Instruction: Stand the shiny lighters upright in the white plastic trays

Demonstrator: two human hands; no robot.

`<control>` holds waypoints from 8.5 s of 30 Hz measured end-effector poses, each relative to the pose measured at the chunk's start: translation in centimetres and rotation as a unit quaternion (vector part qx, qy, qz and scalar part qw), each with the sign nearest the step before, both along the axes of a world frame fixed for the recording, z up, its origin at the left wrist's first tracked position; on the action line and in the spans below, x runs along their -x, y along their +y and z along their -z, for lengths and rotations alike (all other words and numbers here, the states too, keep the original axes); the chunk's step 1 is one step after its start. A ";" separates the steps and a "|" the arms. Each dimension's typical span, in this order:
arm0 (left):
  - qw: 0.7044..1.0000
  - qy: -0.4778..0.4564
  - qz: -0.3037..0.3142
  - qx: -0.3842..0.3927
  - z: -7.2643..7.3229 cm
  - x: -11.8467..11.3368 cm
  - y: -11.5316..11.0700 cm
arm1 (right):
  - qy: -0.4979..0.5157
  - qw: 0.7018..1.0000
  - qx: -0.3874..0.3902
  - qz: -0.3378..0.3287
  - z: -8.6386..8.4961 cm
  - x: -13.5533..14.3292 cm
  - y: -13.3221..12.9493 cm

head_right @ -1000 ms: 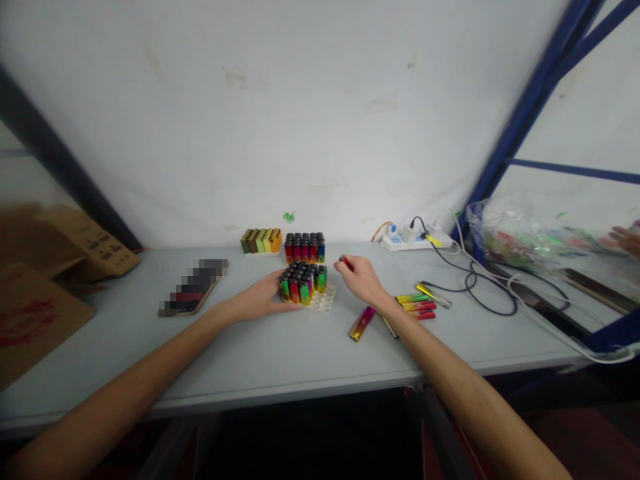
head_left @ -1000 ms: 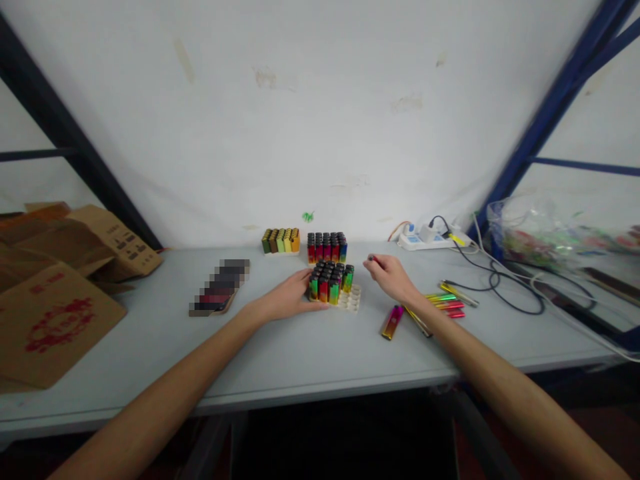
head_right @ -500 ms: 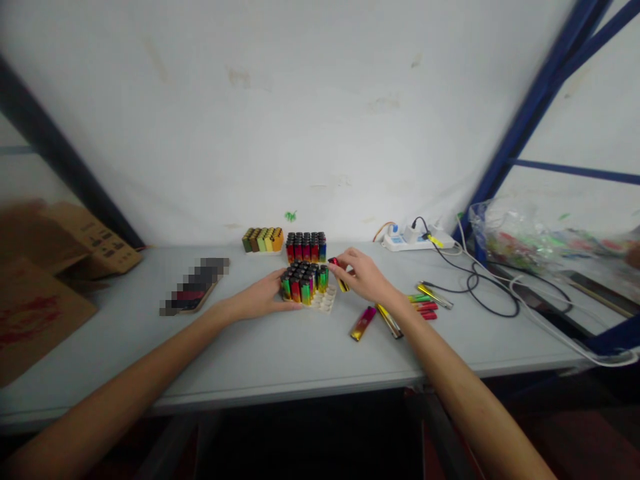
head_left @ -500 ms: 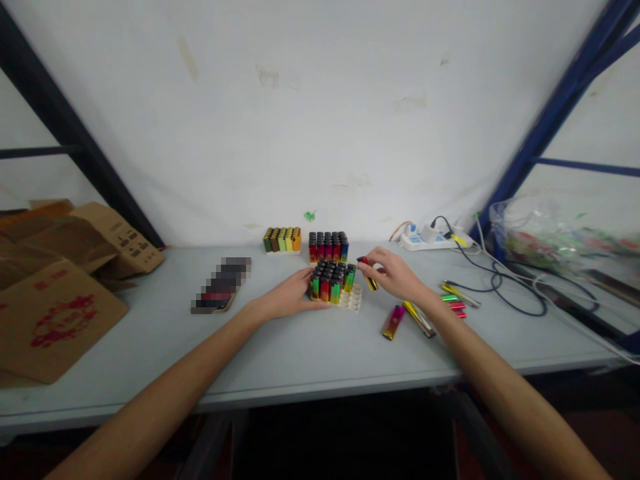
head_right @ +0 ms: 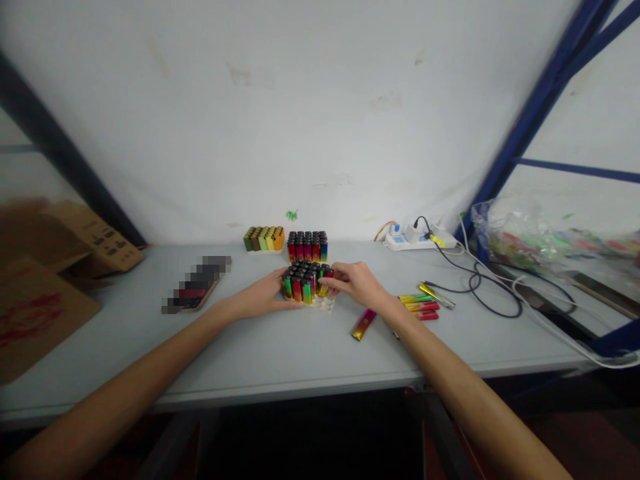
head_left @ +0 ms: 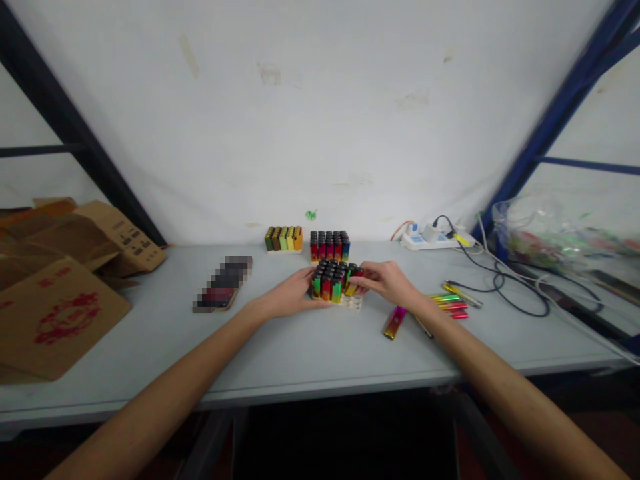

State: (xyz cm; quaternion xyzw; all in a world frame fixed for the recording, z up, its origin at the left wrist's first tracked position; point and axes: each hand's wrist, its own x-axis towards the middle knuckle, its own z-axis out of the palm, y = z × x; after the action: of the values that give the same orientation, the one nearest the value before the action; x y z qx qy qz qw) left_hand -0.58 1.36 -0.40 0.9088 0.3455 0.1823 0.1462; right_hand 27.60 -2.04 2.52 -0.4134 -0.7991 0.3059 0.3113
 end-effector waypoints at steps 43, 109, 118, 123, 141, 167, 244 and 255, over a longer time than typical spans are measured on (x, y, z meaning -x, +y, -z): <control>1.000 0.015 -0.009 0.004 0.1 0.2 0.1 | -0.182 0.969 0.107 -0.130 -2.8 -5.6 0.1; 1.000 0.018 -0.011 0.005 -0.1 0.0 -0.1 | 0.042 0.985 -0.150 0.074 -0.5 -0.1 0.0; 1.000 0.014 -0.012 0.002 -0.2 0.0 -0.2 | -0.036 0.996 -0.084 -0.005 -1.5 -0.3 -0.9; 1.000 0.023 -0.015 -0.001 0.0 0.0 -0.1 | -0.050 0.996 -0.079 -0.013 -1.0 -0.2 -0.7; 1.000 0.015 0.001 -0.005 0.1 0.1 0.1 | -0.193 0.972 -0.136 0.006 -0.2 0.4 -0.2; 0.999 0.031 -0.015 0.002 -0.2 0.1 -0.1 | -0.254 0.964 -0.057 0.054 -0.6 -6.5 -4.1; 1.000 0.007 -0.007 0.012 0.1 -0.1 0.0 | -0.073 0.992 -0.106 -0.011 -1.3 -0.7 -1.9; 1.000 0.005 -0.001 0.004 0.1 -0.2 0.0 | -0.109 0.979 -0.173 -0.026 1.0 0.1 -1.2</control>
State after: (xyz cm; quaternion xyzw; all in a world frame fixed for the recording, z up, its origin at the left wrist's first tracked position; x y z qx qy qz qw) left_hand -0.40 1.39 -0.51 0.9089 0.3475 0.1768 0.1481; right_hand 27.50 -3.23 1.50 -0.3638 -0.8794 0.1239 0.2809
